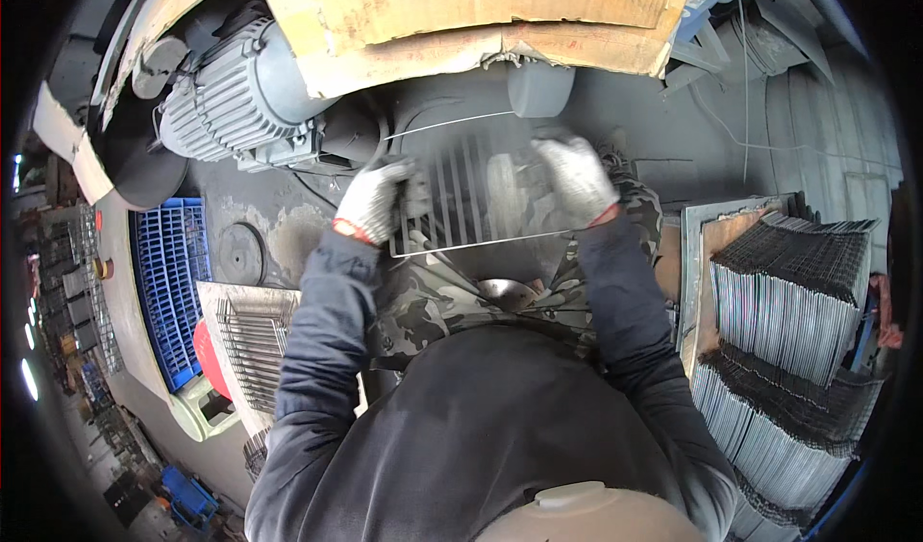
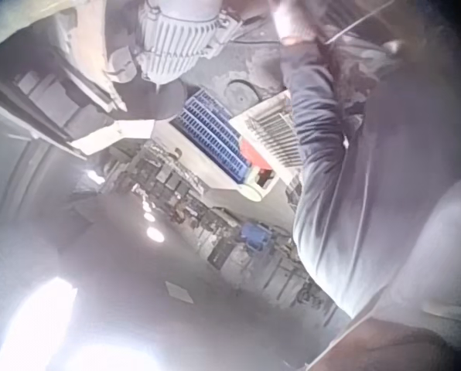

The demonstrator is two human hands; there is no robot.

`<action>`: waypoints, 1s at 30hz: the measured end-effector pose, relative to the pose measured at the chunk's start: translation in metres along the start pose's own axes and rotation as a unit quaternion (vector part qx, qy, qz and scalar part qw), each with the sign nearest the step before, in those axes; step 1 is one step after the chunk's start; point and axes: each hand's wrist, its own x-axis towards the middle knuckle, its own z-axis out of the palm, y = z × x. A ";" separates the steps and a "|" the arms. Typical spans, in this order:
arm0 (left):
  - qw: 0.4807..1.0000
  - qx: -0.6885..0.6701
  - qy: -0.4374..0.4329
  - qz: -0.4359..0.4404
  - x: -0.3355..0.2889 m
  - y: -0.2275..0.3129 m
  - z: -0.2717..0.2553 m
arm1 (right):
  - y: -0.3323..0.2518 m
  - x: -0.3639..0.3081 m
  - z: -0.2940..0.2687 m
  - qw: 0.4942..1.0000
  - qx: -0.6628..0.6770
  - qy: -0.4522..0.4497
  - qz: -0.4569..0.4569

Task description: Inspecting and organizing metal wire grates at an industrial workbench.

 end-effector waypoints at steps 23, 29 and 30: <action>0.948 0.155 -0.045 0.274 -0.152 -0.025 0.041 | -0.007 -0.161 -0.004 0.979 -0.008 0.036 -0.200; 0.945 0.162 -0.063 0.277 -0.159 -0.025 0.039 | -0.003 -0.162 -0.006 0.978 -0.022 0.032 -0.204; 0.944 0.165 -0.064 0.278 -0.156 -0.025 0.040 | -0.001 -0.159 -0.006 0.978 -0.037 0.034 -0.202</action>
